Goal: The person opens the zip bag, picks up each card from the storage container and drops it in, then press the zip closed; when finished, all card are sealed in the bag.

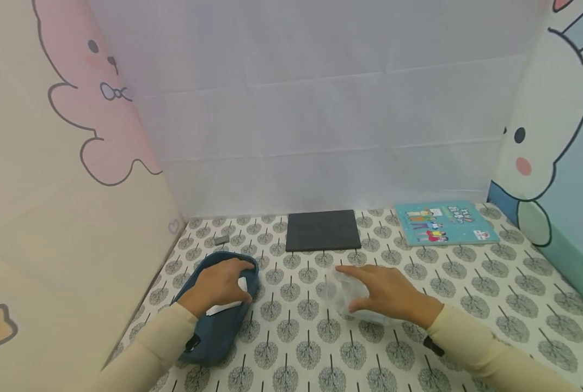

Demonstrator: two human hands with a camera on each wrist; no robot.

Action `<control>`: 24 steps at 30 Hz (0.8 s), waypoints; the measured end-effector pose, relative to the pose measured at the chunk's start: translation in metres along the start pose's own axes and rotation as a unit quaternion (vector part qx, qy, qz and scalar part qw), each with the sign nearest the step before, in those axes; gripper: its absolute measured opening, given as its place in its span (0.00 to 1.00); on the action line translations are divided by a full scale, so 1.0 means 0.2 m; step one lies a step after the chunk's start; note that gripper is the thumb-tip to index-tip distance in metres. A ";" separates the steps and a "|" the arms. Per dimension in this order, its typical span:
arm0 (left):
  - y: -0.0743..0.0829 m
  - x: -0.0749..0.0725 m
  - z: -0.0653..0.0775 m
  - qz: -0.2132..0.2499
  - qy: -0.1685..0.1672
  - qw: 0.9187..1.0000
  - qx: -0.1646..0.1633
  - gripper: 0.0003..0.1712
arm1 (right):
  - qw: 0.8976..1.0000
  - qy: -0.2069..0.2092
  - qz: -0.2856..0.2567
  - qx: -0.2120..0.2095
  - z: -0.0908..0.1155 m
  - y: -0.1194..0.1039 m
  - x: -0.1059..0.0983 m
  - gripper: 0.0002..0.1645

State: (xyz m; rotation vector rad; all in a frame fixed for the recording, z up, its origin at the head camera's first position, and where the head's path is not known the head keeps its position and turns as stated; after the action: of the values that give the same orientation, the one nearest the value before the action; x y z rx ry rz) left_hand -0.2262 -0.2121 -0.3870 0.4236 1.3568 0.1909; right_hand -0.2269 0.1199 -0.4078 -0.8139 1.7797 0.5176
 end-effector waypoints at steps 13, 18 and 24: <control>-0.13 -0.03 0.00 0.015 -0.012 0.999 -0.031 0.39 | 1.000 -0.004 -0.006 0.008 0.01 0.01 0.01 0.51; -0.19 0.00 -0.02 0.013 -0.036 0.999 -0.037 0.37 | 1.000 -0.008 -0.003 0.015 0.01 0.02 0.01 0.51; -0.26 0.06 -0.05 0.003 -0.062 0.997 -0.042 0.38 | 1.000 0.000 -0.001 0.006 0.02 0.02 0.01 0.51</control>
State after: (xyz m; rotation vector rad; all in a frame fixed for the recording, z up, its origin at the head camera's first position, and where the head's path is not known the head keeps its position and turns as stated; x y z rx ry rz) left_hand -0.2396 -0.2540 -0.4199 0.3640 1.2214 0.2227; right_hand -0.2282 0.1244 -0.4119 -0.8072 1.7803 0.5056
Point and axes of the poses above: each hand's wrist, its own z-axis away from the middle knuckle, its own x-axis out of the palm, y = z × x, the point moved 5 cm from there along -z, towards the middle knuckle, and after that the axes turned 14 degrees about z, right-handed, at the moved point
